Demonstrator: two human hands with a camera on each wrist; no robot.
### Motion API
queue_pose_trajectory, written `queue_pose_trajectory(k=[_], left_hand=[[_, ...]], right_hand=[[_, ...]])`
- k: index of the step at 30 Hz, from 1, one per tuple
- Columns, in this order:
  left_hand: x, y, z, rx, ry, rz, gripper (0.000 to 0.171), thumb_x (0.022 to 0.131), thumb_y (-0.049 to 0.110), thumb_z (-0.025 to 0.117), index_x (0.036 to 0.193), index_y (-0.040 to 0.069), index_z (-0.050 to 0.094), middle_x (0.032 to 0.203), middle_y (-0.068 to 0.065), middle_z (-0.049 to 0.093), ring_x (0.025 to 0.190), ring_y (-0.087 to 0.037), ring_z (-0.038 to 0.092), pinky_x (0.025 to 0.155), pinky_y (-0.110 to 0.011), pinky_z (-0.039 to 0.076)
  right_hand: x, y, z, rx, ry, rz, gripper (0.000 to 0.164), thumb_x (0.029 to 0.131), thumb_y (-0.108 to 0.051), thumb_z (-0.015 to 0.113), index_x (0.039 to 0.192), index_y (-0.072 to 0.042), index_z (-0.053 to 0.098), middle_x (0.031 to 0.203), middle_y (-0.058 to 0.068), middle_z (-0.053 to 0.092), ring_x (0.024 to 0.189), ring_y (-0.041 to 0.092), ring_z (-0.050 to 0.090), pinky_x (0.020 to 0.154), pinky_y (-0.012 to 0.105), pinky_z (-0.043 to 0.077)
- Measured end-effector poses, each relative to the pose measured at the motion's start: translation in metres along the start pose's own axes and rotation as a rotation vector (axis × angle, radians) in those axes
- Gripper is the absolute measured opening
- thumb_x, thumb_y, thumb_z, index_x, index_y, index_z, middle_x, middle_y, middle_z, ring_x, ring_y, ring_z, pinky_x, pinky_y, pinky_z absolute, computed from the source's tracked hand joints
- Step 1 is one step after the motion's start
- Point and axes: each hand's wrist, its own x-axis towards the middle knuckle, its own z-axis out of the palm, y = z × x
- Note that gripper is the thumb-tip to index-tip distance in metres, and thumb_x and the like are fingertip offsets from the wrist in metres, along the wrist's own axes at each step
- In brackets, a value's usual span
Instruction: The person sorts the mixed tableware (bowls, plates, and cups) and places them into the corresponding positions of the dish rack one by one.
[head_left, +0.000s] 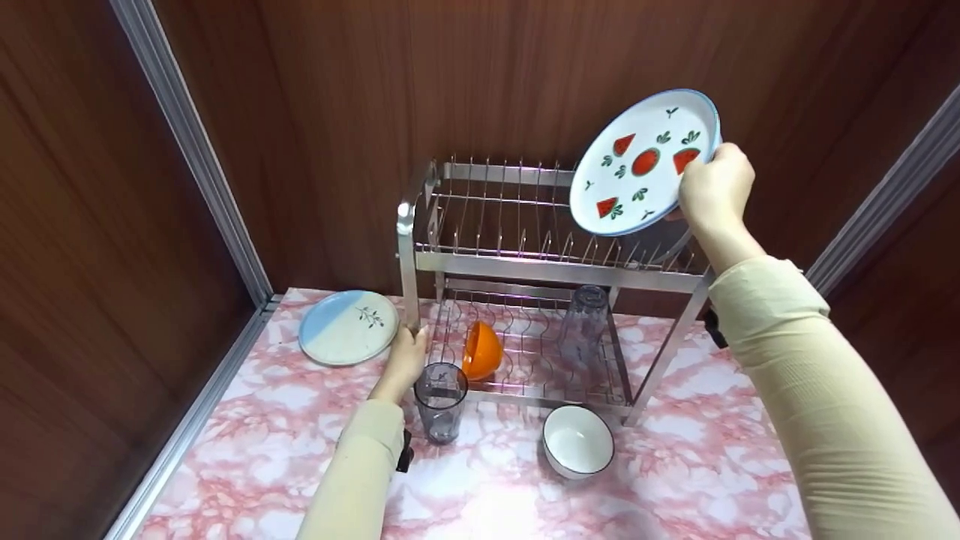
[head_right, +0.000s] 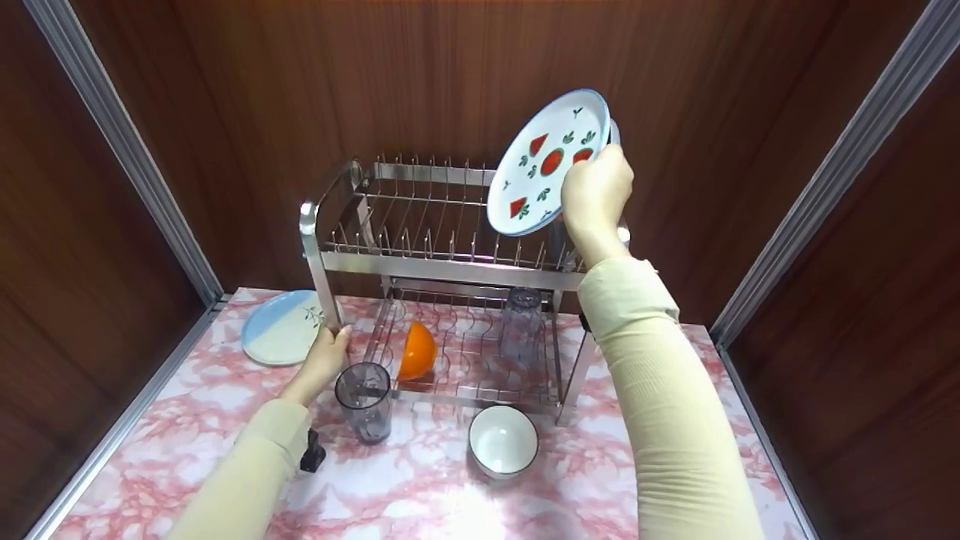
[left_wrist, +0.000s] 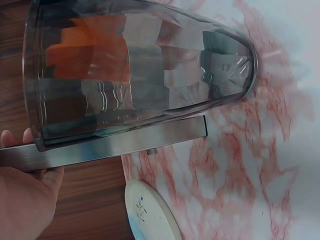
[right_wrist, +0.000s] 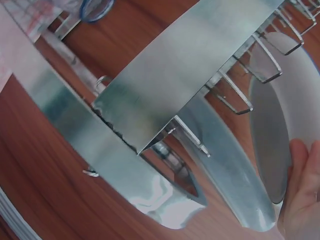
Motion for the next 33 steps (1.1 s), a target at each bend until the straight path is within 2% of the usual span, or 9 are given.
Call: queue_pose_trajectory(k=[4,6,9,11,13,19,25,33], left_hand=[[0.0,-0.001,0.001,-0.005,-0.004,-0.003,0.026,0.091,0.019,0.04,0.102,-0.004,0.042,0.075,-0.005,0.039,0.082,-0.024,0.044,0.082,-0.04,0.038],[0.0,-0.001,0.001,-0.009,-0.007,-0.008,0.026,0.091,0.02,0.04,0.102,-0.004,0.041,0.076,-0.006,0.039,0.083,-0.024,0.045,0.083,-0.04,0.038],[-0.002,-0.001,0.001,-0.006,-0.009,-0.011,0.026,0.091,0.021,0.04,0.102,-0.003,0.041,0.076,-0.006,0.039,0.083,-0.024,0.045,0.083,-0.04,0.038],[-0.002,-0.001,0.001,0.001,-0.011,-0.01,0.027,0.091,0.021,0.039,0.103,-0.003,0.04,0.077,-0.006,0.04,0.083,-0.023,0.045,0.083,-0.039,0.038],[-0.002,-0.001,0.001,0.001,-0.012,-0.014,0.026,0.092,0.021,0.039,0.103,-0.003,0.04,0.077,-0.006,0.04,0.082,-0.023,0.045,0.082,-0.039,0.039],[-0.004,0.0,0.001,0.011,-0.015,-0.006,0.025,0.092,0.019,0.038,0.103,-0.003,0.04,0.079,-0.007,0.042,0.083,-0.023,0.046,0.083,-0.039,0.039],[-0.004,0.0,0.0,-0.004,-0.024,-0.017,0.026,0.092,0.02,0.038,0.104,-0.003,0.04,0.079,-0.007,0.041,0.082,-0.023,0.045,0.081,-0.037,0.038],[-0.003,-0.002,0.001,-0.018,-0.009,-0.018,0.027,0.092,0.02,0.038,0.105,-0.004,0.04,0.08,-0.008,0.043,0.085,-0.024,0.046,0.085,-0.039,0.038]], right_hand=[[0.003,0.001,0.0,-0.079,0.04,-0.032,0.01,0.085,-0.01,0.031,0.087,-0.01,0.041,0.078,0.005,0.044,0.039,0.007,0.051,0.04,0.03,0.048],[0.005,0.002,0.002,-0.137,0.067,-0.052,0.014,0.085,-0.012,0.032,0.091,-0.008,0.043,0.081,0.007,0.047,0.046,0.01,0.054,0.041,0.031,0.049],[0.007,0.004,0.004,-0.224,0.107,-0.09,0.025,0.085,-0.013,0.032,0.103,-0.002,0.047,0.096,0.016,0.056,0.075,0.022,0.061,0.061,0.036,0.052],[0.008,0.005,0.005,-0.268,0.128,-0.112,0.031,0.085,-0.012,0.032,0.109,0.001,0.047,0.108,0.02,0.056,0.094,0.029,0.057,0.076,0.039,0.048],[0.009,0.006,0.006,-0.295,0.141,-0.136,0.034,0.084,-0.011,0.031,0.112,0.003,0.046,0.113,0.022,0.055,0.104,0.033,0.053,0.085,0.042,0.043],[0.008,0.01,0.011,-0.374,0.163,-0.196,0.033,0.085,-0.012,0.029,0.11,0.004,0.044,0.109,0.025,0.057,0.099,0.039,0.056,0.079,0.047,0.047],[0.005,0.013,0.016,-0.422,0.153,-0.234,0.03,0.087,-0.013,0.03,0.108,0.003,0.044,0.106,0.025,0.058,0.092,0.039,0.059,0.07,0.046,0.05],[0.002,0.017,0.023,-0.455,0.164,-0.245,0.028,0.085,-0.013,0.033,0.105,0.002,0.044,0.102,0.026,0.059,0.092,0.042,0.058,0.071,0.05,0.048]])
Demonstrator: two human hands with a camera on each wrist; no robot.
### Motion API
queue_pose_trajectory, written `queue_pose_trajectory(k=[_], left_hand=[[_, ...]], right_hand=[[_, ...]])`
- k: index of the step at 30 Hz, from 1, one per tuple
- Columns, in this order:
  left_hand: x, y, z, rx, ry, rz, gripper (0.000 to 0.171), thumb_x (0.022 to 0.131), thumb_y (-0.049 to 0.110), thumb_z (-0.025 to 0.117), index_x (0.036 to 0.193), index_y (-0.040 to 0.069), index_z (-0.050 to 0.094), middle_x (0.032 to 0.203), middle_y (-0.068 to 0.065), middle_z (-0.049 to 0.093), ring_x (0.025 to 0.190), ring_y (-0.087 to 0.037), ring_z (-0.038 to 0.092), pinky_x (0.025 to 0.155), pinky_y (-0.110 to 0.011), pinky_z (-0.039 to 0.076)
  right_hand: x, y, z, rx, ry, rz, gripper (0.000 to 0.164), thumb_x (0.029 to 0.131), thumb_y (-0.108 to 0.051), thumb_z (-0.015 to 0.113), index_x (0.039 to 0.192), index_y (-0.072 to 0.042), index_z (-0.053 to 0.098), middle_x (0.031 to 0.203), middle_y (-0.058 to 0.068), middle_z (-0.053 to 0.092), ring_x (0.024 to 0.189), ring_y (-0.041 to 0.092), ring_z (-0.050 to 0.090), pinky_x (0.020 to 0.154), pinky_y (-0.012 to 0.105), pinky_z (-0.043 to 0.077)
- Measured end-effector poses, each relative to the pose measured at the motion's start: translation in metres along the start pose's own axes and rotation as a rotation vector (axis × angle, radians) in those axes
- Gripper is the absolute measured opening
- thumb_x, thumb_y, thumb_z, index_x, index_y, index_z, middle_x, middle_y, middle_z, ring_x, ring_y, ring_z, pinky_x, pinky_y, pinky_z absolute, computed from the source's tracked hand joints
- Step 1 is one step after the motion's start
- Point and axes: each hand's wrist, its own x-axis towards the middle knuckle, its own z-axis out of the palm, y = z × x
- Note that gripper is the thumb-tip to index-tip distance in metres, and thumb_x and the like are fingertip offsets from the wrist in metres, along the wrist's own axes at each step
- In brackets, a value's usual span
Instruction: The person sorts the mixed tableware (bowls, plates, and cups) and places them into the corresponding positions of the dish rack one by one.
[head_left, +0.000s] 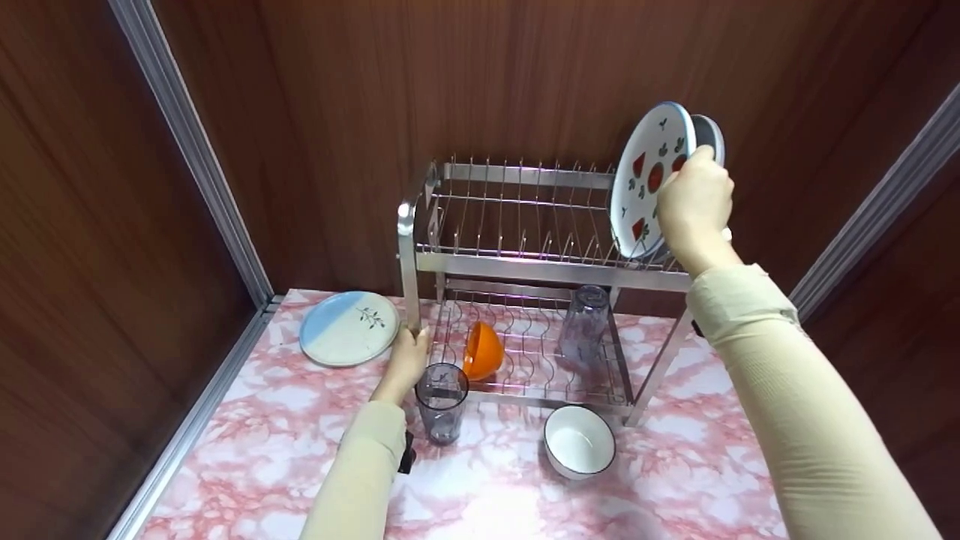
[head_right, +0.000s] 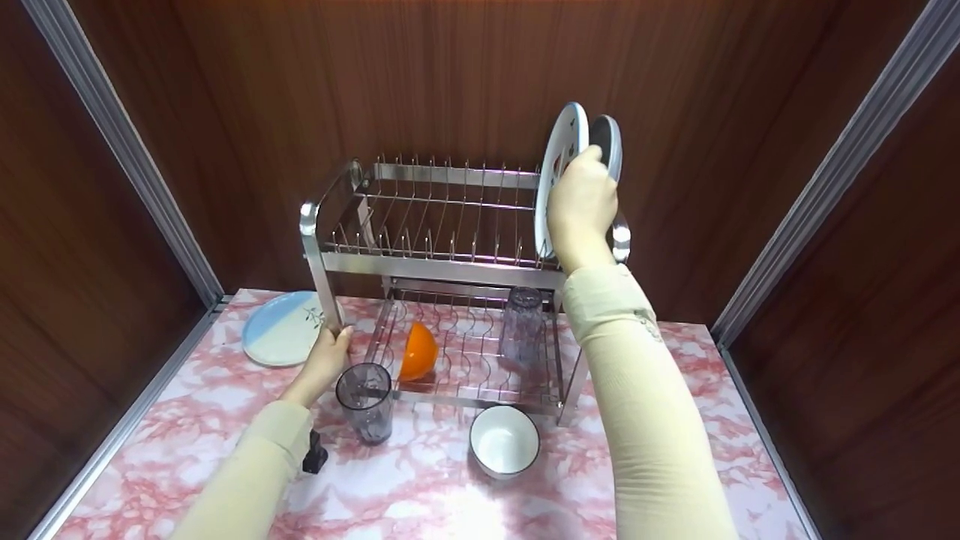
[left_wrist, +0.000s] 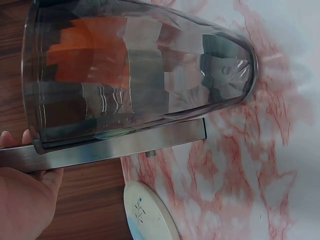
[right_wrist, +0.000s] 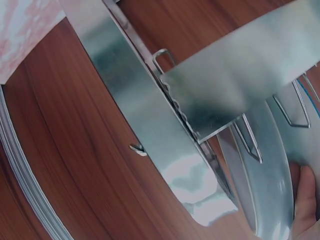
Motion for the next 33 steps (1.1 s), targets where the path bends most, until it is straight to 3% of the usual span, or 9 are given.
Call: queue_pose_trajectory(k=[15,23,33], left_hand=[[-0.0007,-0.0002,0.0016,0.011,0.004,-0.005,0.028,0.092,0.02,0.038,0.105,-0.005,0.04,0.081,-0.011,0.045,0.086,-0.026,0.047,0.084,-0.041,0.039],[-0.0004,0.0,0.0017,0.027,0.006,0.003,0.034,0.092,0.022,0.039,0.113,-0.004,0.037,0.107,-0.024,0.052,0.111,-0.033,0.047,0.098,-0.044,0.034],[0.0005,-0.0012,0.001,0.006,0.022,-0.007,0.031,0.091,0.021,0.039,0.108,-0.005,0.04,0.096,-0.019,0.051,0.098,-0.028,0.048,0.094,-0.043,0.036]], right_hand=[[-0.0024,0.0008,0.0066,-0.056,-0.037,0.028,0.028,0.086,-0.015,0.034,0.107,0.001,0.041,0.102,0.028,0.058,0.093,0.045,0.056,0.072,0.053,0.046],[-0.0033,0.0029,0.008,-0.046,-0.059,0.026,0.028,0.086,-0.016,0.035,0.107,0.001,0.041,0.103,0.028,0.058,0.094,0.044,0.056,0.072,0.053,0.046],[-0.0042,0.0019,0.0077,-0.051,-0.071,0.025,0.029,0.085,-0.014,0.034,0.108,0.002,0.041,0.103,0.028,0.058,0.093,0.044,0.056,0.072,0.052,0.047]])
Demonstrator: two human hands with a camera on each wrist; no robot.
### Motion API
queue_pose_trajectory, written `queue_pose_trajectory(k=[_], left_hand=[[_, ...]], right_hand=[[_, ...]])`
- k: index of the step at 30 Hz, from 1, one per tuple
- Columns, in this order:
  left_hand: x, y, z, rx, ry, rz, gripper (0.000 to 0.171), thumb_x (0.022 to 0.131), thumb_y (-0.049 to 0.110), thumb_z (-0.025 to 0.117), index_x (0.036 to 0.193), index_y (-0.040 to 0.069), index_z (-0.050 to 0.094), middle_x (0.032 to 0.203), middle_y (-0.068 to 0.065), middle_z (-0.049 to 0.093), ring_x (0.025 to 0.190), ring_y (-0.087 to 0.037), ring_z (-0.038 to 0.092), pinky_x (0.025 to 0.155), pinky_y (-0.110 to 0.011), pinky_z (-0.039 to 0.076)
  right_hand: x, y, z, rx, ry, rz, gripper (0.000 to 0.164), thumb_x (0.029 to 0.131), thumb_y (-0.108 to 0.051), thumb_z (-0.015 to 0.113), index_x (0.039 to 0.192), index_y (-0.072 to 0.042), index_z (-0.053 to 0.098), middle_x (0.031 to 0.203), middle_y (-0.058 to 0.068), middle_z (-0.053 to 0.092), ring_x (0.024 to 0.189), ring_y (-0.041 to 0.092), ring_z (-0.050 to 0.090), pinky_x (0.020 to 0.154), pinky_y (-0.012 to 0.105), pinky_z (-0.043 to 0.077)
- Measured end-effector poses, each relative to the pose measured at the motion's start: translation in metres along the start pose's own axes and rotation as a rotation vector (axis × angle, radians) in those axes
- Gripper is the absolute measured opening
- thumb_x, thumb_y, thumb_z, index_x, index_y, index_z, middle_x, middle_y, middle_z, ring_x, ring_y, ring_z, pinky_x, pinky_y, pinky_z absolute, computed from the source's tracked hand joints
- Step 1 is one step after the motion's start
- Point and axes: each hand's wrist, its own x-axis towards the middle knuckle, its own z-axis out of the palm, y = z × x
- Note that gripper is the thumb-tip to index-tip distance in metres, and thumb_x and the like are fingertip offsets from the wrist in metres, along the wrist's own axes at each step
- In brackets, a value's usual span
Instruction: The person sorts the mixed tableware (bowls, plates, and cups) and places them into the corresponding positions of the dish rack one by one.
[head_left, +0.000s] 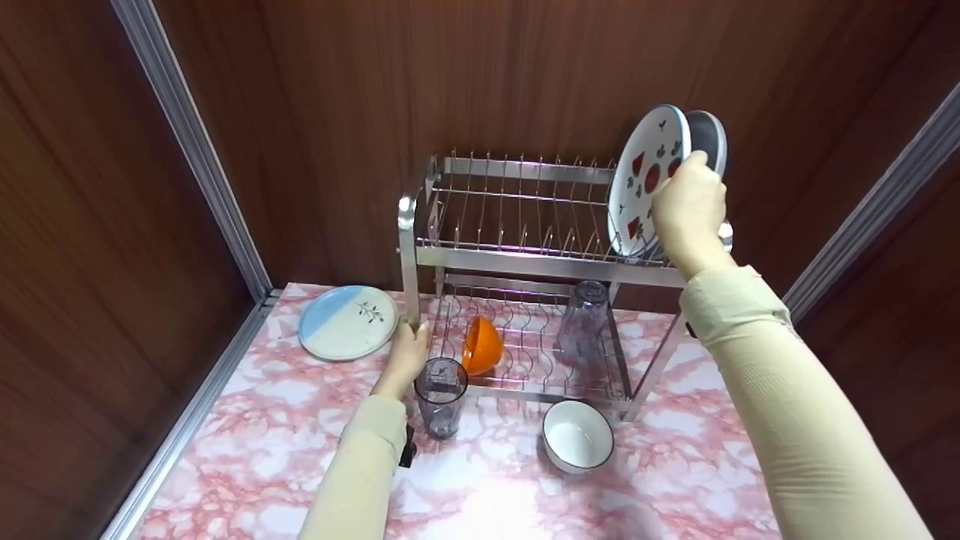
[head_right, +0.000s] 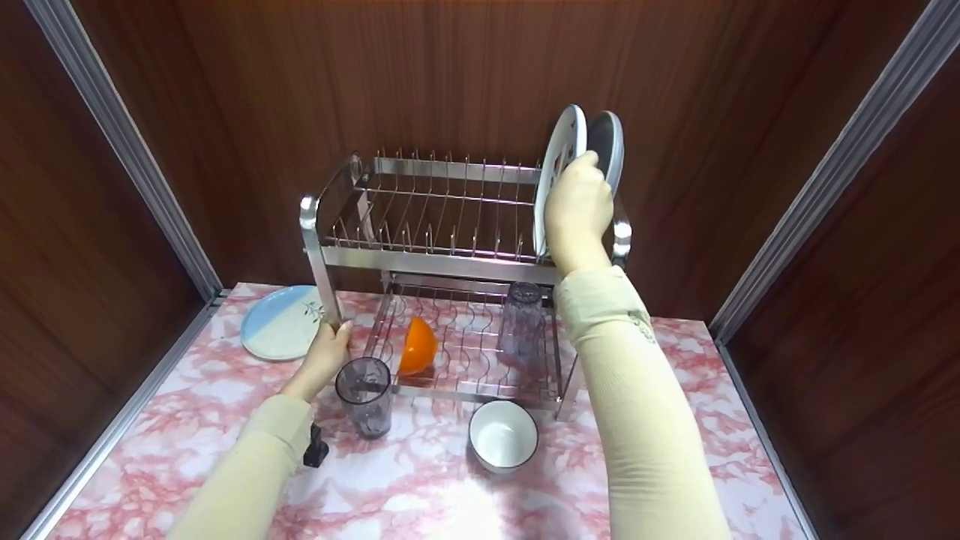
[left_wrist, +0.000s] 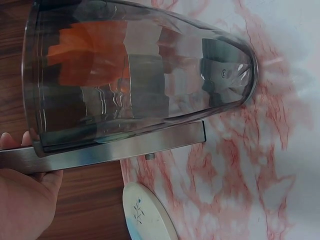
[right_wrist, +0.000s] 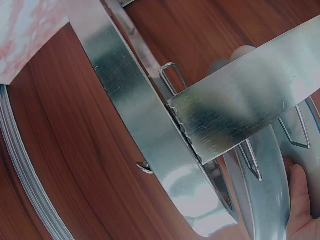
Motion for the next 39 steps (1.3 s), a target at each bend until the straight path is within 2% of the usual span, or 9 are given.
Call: queue_pose_trajectory(k=[8,13,18,21,25,29,33,36,39], left_hand=[[-0.001,0.001,0.0,-0.011,-0.016,-0.006,0.031,0.092,0.021,0.038,0.111,-0.004,0.037,0.098,-0.02,0.05,0.099,-0.028,0.047,0.095,-0.044,0.035],[-0.002,0.001,0.001,-0.007,-0.021,-0.002,0.03,0.092,0.021,0.037,0.11,-0.003,0.037,0.089,-0.015,0.048,0.091,-0.026,0.047,0.09,-0.042,0.038],[-0.002,0.0,0.0,0.022,-0.002,0.004,0.029,0.092,0.021,0.038,0.108,-0.003,0.038,0.087,-0.015,0.049,0.091,-0.027,0.048,0.089,-0.044,0.038],[-0.001,0.001,0.0,0.007,-0.004,0.003,0.029,0.091,0.021,0.038,0.107,-0.003,0.038,0.088,-0.016,0.05,0.092,-0.028,0.048,0.09,-0.044,0.038],[-0.001,0.002,-0.002,0.002,-0.005,-0.001,0.029,0.091,0.021,0.038,0.107,-0.003,0.039,0.089,-0.016,0.049,0.092,-0.028,0.048,0.091,-0.044,0.038],[-0.001,0.002,-0.003,-0.013,-0.001,0.009,0.028,0.091,0.02,0.038,0.107,-0.004,0.038,0.088,-0.016,0.049,0.092,-0.028,0.048,0.09,-0.044,0.037],[-0.002,0.002,-0.002,-0.019,0.002,0.009,0.026,0.091,0.019,0.038,0.105,-0.003,0.038,0.083,-0.012,0.046,0.088,-0.027,0.047,0.088,-0.043,0.038],[-0.002,0.002,-0.001,-0.015,0.012,0.01,0.025,0.091,0.019,0.039,0.104,-0.003,0.038,0.083,-0.013,0.046,0.087,-0.027,0.047,0.087,-0.043,0.039],[-0.003,0.003,0.003,-0.01,0.009,0.012,0.026,0.091,0.019,0.038,0.105,-0.003,0.038,0.086,-0.015,0.048,0.089,-0.028,0.048,0.087,-0.043,0.039]], right_hand=[[-0.002,-0.001,-0.006,-0.024,-0.055,0.013,0.032,0.086,-0.014,0.035,0.111,0.005,0.041,0.105,0.03,0.056,0.096,0.044,0.056,0.075,0.051,0.047],[-0.004,-0.001,-0.007,-0.055,-0.074,0.013,0.032,0.087,-0.014,0.035,0.111,0.006,0.039,0.106,0.03,0.056,0.096,0.045,0.055,0.075,0.052,0.047],[-0.011,0.001,-0.01,-0.064,-0.046,-0.026,0.033,0.087,-0.018,0.033,0.112,0.004,0.036,0.103,0.03,0.057,0.094,0.045,0.056,0.071,0.053,0.046],[-0.017,0.001,-0.012,-0.051,-0.013,-0.057,0.034,0.086,-0.02,0.038,0.111,0.003,0.034,0.099,0.032,0.057,0.089,0.047,0.057,0.068,0.053,0.047],[-0.029,0.006,-0.014,-0.024,0.058,-0.106,0.038,0.085,-0.027,0.045,0.107,0.003,0.036,0.091,0.032,0.058,0.083,0.048,0.057,0.064,0.054,0.046],[-0.036,0.023,-0.013,0.009,0.187,-0.183,0.033,0.085,-0.031,0.046,0.098,-0.001,0.042,0.075,0.027,0.059,0.072,0.046,0.057,0.058,0.052,0.043],[-0.039,0.049,-0.007,0.091,0.366,-0.332,0.026,0.085,-0.028,0.047,0.086,-0.002,0.047,0.059,0.019,0.052,0.055,0.038,0.05,0.051,0.047,0.036],[-0.04,0.072,0.003,0.174,0.486,-0.445,0.023,0.083,-0.024,0.05,0.081,-0.001,0.047,0.055,0.017,0.051,0.048,0.034,0.045,0.047,0.045,0.033],[-0.045,0.1,0.016,0.24,0.547,-0.474,0.025,0.081,-0.023,0.052,0.08,0.001,0.046,0.056,0.016,0.051,0.045,0.032,0.043,0.047,0.043,0.031]])
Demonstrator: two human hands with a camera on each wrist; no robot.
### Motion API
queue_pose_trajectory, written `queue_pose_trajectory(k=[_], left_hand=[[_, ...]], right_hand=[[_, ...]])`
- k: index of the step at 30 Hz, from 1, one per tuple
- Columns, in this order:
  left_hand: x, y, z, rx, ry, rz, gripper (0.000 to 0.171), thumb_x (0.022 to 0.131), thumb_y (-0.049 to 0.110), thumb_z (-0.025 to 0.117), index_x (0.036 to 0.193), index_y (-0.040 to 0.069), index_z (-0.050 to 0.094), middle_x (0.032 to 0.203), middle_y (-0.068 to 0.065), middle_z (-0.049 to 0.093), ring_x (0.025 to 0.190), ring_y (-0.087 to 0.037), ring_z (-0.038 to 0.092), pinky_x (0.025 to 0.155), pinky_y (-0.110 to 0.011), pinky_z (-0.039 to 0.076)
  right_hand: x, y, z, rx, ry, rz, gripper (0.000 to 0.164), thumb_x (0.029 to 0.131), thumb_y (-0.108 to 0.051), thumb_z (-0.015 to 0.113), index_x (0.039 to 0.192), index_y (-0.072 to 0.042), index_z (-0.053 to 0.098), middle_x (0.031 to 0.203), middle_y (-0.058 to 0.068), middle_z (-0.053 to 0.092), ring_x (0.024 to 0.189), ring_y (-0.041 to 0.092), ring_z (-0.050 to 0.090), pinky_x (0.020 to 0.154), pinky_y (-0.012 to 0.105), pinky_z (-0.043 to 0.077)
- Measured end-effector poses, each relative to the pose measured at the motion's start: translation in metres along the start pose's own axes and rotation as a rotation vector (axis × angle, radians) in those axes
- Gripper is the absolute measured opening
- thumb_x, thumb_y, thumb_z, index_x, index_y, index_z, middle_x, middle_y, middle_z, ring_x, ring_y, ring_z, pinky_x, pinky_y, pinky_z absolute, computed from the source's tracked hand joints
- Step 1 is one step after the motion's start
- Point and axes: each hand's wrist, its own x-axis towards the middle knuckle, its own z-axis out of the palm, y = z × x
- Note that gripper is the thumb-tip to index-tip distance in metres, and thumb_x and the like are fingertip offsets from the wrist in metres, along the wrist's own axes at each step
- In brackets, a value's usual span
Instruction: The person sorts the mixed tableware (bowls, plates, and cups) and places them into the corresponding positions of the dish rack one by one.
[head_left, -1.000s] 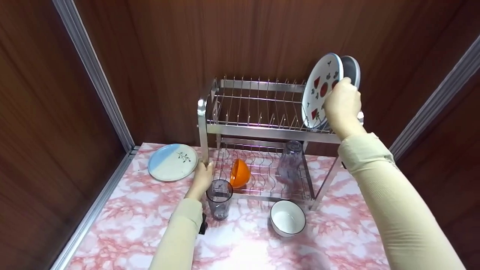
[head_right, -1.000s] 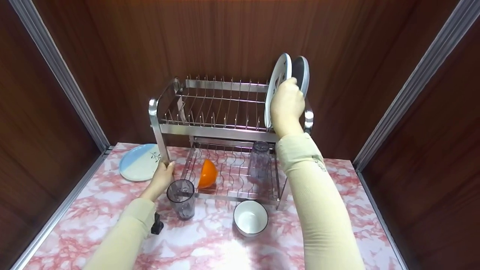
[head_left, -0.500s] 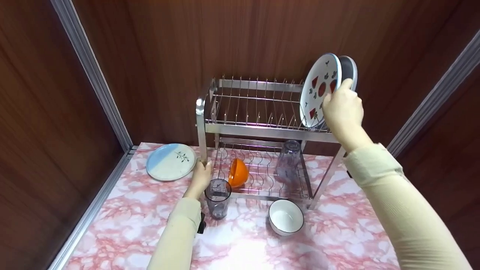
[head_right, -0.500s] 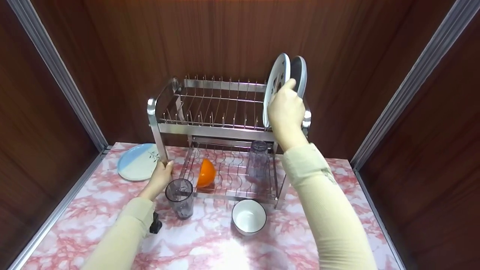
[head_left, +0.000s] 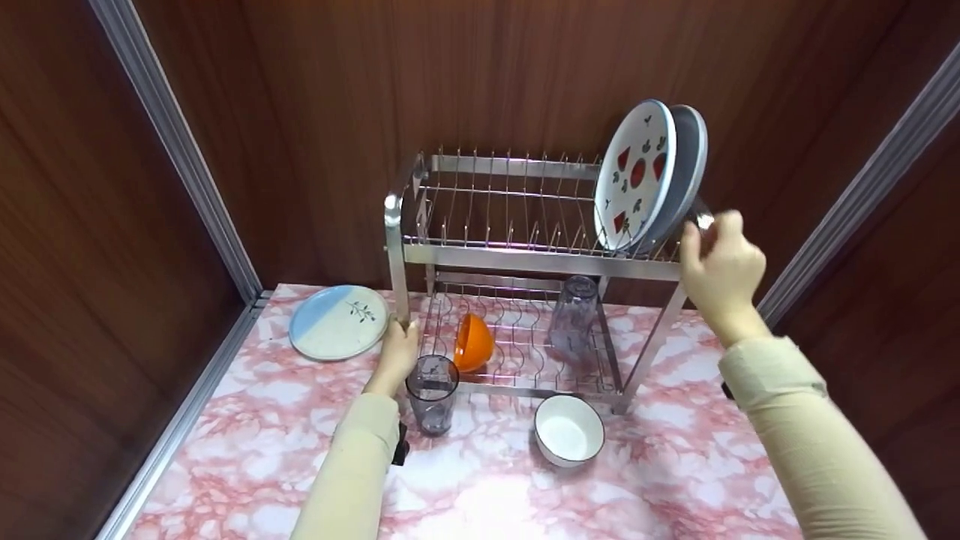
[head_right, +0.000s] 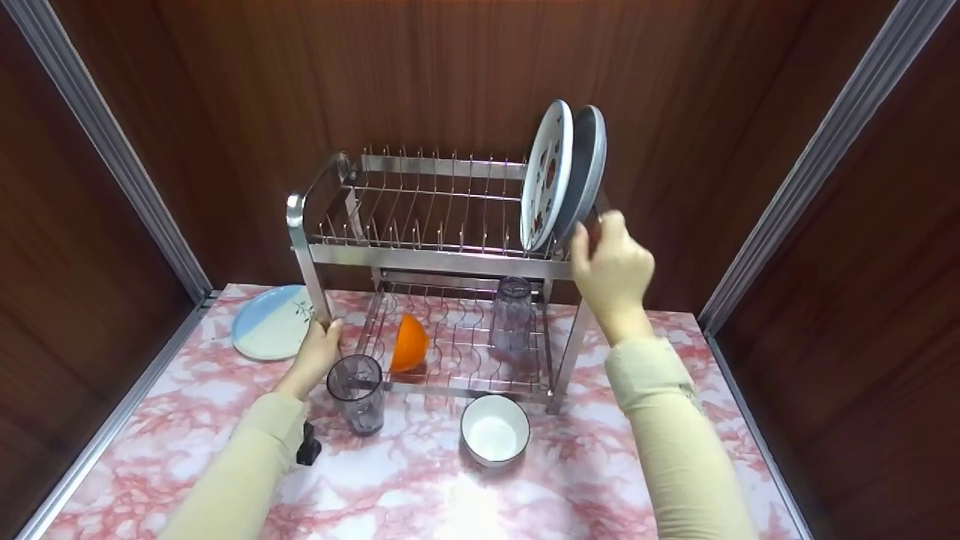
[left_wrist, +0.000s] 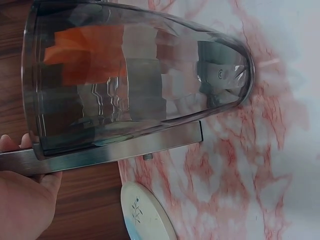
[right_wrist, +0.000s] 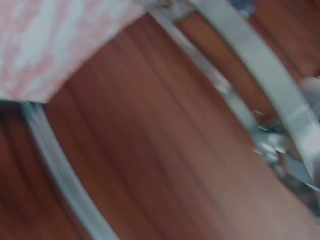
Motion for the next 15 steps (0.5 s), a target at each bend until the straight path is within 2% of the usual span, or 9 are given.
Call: queue_pose_trajectory(k=[2,7,11,15], left_hand=[[0.0,0.0,0.001,0.001,-0.009,-0.009,0.027,0.091,0.019,0.038,0.107,-0.004,0.038,0.086,-0.015,0.048,0.088,-0.028,0.048,0.087,-0.043,0.039],[-0.001,0.0,0.002,0.008,-0.015,-0.012,0.026,0.091,0.017,0.038,0.107,-0.003,0.038,0.082,-0.011,0.046,0.085,-0.026,0.047,0.084,-0.042,0.039],[0.0,0.0,0.0,0.002,-0.01,-0.002,0.023,0.092,0.018,0.039,0.104,-0.002,0.038,0.079,-0.008,0.043,0.084,-0.025,0.046,0.084,-0.041,0.039],[0.0,-0.002,-0.003,-0.01,-0.025,-0.012,0.023,0.092,0.02,0.038,0.103,0.0,0.038,0.078,-0.006,0.041,0.082,-0.024,0.045,0.082,-0.039,0.039]], right_hand=[[-0.017,0.014,0.0,0.028,0.0,0.052,0.029,0.079,-0.025,0.054,0.081,0.002,0.044,0.057,0.014,0.047,0.047,0.031,0.04,0.049,0.041,0.03],[-0.057,0.039,0.004,0.092,-0.076,0.289,0.043,0.074,-0.03,0.063,0.087,0.0,0.035,0.065,0.002,0.035,0.057,0.022,0.034,0.056,0.03,0.027],[-0.084,0.044,0.017,0.18,-0.139,0.452,0.052,0.072,-0.029,0.068,0.096,-0.003,0.029,0.074,0.0,0.035,0.062,0.015,0.038,0.058,0.023,0.031],[-0.101,0.043,0.032,0.282,-0.205,0.572,0.058,0.072,-0.023,0.069,0.106,-0.006,0.025,0.081,-0.003,0.038,0.067,0.011,0.041,0.063,0.019,0.034]])
